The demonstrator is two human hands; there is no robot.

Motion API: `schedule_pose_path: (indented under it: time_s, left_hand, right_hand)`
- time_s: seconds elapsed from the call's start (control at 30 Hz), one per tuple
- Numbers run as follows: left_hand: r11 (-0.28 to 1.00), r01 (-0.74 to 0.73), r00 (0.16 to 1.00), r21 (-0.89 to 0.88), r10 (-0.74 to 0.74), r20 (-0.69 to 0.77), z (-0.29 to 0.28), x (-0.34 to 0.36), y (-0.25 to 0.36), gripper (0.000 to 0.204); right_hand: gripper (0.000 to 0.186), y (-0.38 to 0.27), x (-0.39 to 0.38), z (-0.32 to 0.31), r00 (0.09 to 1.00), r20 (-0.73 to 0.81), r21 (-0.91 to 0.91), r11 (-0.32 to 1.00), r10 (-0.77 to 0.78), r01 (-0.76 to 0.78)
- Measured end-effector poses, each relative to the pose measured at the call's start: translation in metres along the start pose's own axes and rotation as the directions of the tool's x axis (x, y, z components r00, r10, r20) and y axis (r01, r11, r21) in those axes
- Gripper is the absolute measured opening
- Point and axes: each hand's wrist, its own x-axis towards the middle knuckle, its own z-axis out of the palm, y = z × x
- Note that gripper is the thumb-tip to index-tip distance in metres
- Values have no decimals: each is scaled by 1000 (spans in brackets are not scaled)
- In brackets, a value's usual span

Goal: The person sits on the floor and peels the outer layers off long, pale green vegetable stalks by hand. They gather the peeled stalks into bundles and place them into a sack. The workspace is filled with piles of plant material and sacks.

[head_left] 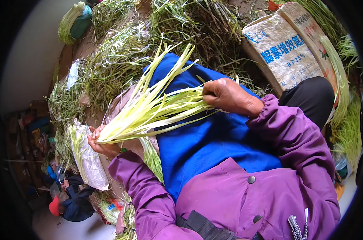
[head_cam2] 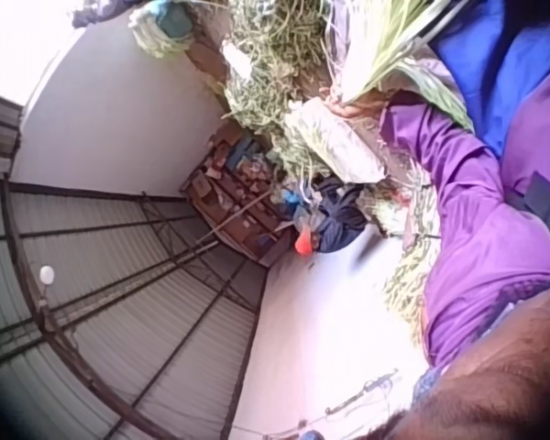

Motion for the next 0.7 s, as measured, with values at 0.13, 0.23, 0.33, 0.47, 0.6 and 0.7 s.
schedule_pose_path:
  time_s: [0.13, 0.23, 0.33, 0.47, 0.6, 0.7]
  left_hand:
    - [1000, -10, 1000, 1, 10, -12, 3, -1, -4, 31]
    - [999, -39, 998, 17, 39, -40, 9, -3, -7, 31]
    - [999, -36, 999, 18, 37, -37, 4, -1, -7, 31]
    - [1000, -7, 1000, -3, 7, 19, -6, 7, -5, 33]
    - [996, 53, 991, -66, -44, 130, -19, 21, 4, 37]
    - [999, -9, 998, -34, 11, 56, -1, 19, -7, 35]
  right_hand:
    - [15, 17, 7, -10, 963, 211, 566, 782, 169, -261]
    - [12, 35, 9, -22, 966, 64, 602, 763, 249, -236]
    - [26, 42, 9, -27, 987, -131, 99, 991, 97, -85]
    - [25, 28, 12, -13, 997, 40, -109, 991, -68, 72]
    - [15, 32, 30, -12, 965, -124, -205, 958, -230, 202]
    - [15, 28, 48, -27, 906, -219, -345, 898, -361, 274]
